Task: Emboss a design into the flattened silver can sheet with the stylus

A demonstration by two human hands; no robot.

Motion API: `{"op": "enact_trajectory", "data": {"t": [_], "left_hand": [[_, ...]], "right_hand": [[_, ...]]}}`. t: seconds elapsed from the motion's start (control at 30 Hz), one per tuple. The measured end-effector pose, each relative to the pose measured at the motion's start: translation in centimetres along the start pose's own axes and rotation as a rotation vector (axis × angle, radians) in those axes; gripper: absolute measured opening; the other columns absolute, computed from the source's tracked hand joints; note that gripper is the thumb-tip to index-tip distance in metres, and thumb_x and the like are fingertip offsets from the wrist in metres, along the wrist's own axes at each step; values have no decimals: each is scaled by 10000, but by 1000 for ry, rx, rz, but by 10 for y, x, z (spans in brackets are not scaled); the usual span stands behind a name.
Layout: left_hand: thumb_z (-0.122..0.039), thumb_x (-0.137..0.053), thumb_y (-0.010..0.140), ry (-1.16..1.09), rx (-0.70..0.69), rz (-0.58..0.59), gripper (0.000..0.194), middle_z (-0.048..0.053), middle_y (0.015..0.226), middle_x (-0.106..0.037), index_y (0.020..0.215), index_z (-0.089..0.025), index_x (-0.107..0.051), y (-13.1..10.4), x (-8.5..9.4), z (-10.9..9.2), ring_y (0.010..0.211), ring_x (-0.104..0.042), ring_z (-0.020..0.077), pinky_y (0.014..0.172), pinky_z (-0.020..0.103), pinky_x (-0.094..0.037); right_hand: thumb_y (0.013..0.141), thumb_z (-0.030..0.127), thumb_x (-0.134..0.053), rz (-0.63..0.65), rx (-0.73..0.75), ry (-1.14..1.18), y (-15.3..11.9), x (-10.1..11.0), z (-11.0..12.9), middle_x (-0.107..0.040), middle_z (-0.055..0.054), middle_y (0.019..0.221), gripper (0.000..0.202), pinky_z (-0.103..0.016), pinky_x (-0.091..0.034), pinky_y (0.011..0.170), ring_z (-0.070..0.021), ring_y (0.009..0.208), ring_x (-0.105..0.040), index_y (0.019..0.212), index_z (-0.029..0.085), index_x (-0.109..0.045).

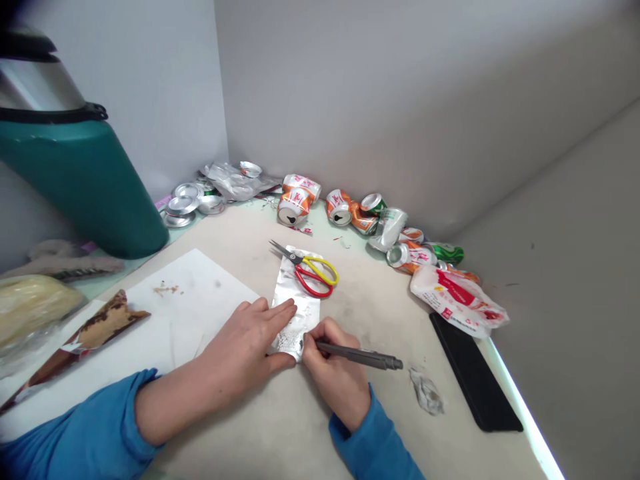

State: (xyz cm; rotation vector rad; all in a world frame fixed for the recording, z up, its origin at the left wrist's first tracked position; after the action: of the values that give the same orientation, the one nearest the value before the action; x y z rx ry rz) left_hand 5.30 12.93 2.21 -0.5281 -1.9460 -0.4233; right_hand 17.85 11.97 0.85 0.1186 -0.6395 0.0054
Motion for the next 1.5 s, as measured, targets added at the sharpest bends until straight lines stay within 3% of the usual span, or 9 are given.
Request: {"op": "enact_trajectory", "data": {"t": [1.5], "left_hand": [[-372, -659, 760, 1, -1, -11, 472, 50, 1189, -616, 1170, -180, -523, 1, 1, 0, 901, -514, 265, 732, 385, -383]], "right_hand": [[791, 199, -536, 89, 75, -46, -3, -7, 4, -429, 65, 524, 212, -207, -312, 477, -89, 498, -386, 611, 198, -424]]}}
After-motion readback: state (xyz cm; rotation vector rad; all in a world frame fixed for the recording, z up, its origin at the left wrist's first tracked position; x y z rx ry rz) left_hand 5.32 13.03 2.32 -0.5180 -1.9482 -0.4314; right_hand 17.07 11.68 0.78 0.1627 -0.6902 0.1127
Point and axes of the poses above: each hand's wrist, its own y-axis towards the middle knuckle, its own x-axis out of the back of the hand, z = x × y, the point moved 8 cm from there along y, towards the middle knuckle
